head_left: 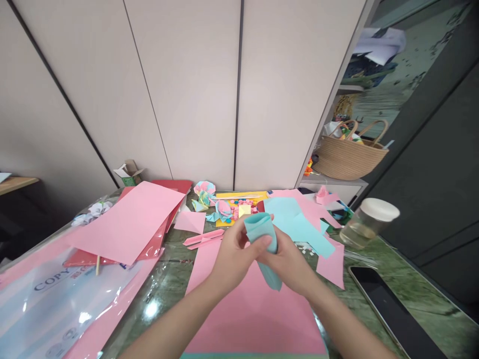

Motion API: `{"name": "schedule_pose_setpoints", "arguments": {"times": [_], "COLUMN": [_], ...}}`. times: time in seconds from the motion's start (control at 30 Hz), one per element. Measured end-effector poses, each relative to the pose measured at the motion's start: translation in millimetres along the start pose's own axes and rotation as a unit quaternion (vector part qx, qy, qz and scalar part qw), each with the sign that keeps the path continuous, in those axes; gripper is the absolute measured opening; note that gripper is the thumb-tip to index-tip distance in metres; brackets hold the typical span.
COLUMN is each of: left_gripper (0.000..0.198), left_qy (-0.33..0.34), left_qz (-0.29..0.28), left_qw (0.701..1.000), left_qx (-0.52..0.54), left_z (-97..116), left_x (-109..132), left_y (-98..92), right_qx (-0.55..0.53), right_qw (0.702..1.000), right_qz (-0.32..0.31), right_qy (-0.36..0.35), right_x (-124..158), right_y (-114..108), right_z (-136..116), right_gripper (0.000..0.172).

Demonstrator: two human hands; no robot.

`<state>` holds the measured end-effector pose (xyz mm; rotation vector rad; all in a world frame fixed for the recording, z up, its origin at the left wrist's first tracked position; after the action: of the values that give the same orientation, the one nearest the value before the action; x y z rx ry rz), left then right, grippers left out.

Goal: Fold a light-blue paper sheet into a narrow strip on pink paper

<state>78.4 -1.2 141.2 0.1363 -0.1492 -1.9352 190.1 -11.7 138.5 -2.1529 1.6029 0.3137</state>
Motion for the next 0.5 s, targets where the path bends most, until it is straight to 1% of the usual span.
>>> {"name": "schedule_pose_setpoints", "arguments": {"times": [0.1,0.17,0.23,0.3,0.33,0.37,0.43,0.5], "left_gripper": [0.024,0.023,0.027,0.034,0.035,0.036,0.032,0.028], "left_qy": [-0.007,-0.007,-0.016,-0.041,-0.051,-0.054,-0.037,-0.011], "left_qz": [0.039,0.061,0.070,0.063,0.060,0.058,0.055,0.051], "left_qw": [0.999,0.997,0.996,0.995,0.994,0.994,0.995,0.996], "left_qx": [-0.022,-0.042,-0.058,-0.071,-0.077,-0.079,-0.077,-0.069], "left_z": [-2.5,-1.9,0.1,1.9,2.7,3.7,5.9,7.7], "left_x": [0.3,0.2,0.7,2.0,2.9,3.8,5.4,6.7], "left_y": [-1.8,-5.5,-8.9,-10.5,-10.7,-10.5,-9.1,-7.1], "right_qx": [0.001,-0.021,-0.075,-0.138,-0.160,-0.169,-0.159,-0.130], "right_qw": [1.000,1.000,0.996,0.982,0.976,0.972,0.975,0.983], "right_qz": [0.029,0.012,-0.050,-0.125,-0.151,-0.163,-0.153,-0.125], "right_qy": [0.001,-0.006,-0.010,-0.001,0.009,0.020,0.035,0.041], "right_x": [1.8,1.6,0.8,0.6,0.8,1.0,1.1,1.3], "right_y": [3.9,3.6,3.2,3.6,4.0,4.5,5.9,8.2], "right_z": [2.9,5.3,8.3,11.5,13.0,14.3,15.7,15.2], "right_gripper": [0.026,0.027,0.029,0.030,0.029,0.028,0.023,0.019]}}
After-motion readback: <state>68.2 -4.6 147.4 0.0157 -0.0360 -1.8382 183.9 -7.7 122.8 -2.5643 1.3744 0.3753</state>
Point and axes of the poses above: each hand's wrist, its own x-axis away from the middle knuckle, its own y-axis out of the palm, z = x × y, the point moved 3 cm from there along -x, towards the middle knuckle, and after that the axes turned 15 degrees about -y, right-handed, at the moved point
